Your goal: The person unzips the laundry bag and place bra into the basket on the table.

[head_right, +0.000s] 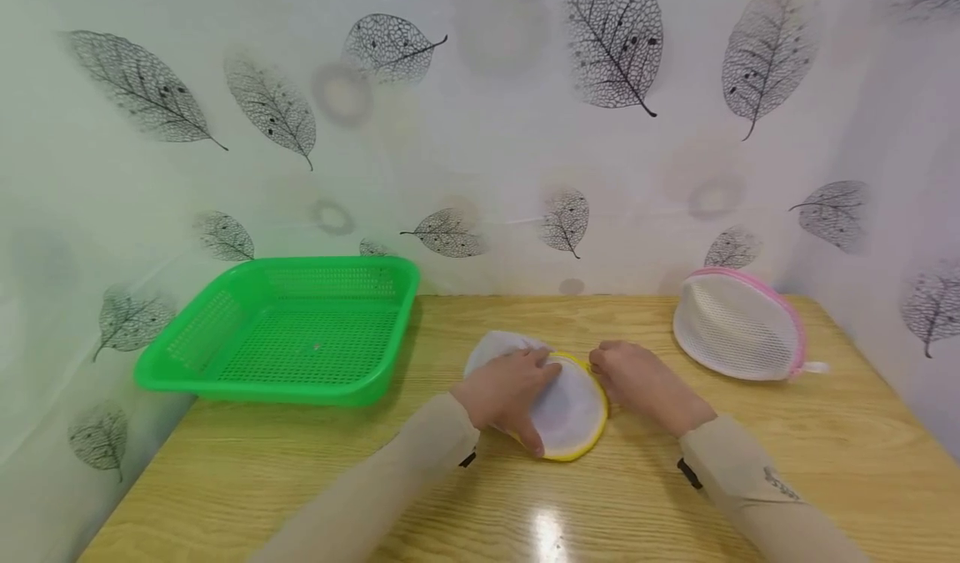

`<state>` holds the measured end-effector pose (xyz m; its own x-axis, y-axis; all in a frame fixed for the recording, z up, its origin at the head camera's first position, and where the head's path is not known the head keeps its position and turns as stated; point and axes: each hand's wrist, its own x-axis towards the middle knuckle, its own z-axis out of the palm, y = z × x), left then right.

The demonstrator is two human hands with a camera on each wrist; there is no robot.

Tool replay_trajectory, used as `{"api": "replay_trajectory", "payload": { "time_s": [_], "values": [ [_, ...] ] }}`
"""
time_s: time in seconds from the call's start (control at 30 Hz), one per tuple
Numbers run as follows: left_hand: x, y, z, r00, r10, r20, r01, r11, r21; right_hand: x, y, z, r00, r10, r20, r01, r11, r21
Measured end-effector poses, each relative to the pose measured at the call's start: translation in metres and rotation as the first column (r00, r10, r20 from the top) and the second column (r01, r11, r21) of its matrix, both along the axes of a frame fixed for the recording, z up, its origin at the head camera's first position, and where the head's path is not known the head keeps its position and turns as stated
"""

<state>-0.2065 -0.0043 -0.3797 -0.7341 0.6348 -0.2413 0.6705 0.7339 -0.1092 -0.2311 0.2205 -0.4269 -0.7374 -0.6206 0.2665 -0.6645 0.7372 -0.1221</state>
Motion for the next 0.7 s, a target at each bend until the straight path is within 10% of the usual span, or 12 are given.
{"api": "replay_trajectory", "payload": {
  "time_s": [0.7],
  "values": [
    [-0.0031, 0.0027, -0.0072, 1.000, 0.010, -0.001, -0.010, 0.998, -0.062, 0.0041, 0.0008, 0.0026, 0.999, 0.011, 0.032, -0.013, 0.998, 0.062]
  ]
}}
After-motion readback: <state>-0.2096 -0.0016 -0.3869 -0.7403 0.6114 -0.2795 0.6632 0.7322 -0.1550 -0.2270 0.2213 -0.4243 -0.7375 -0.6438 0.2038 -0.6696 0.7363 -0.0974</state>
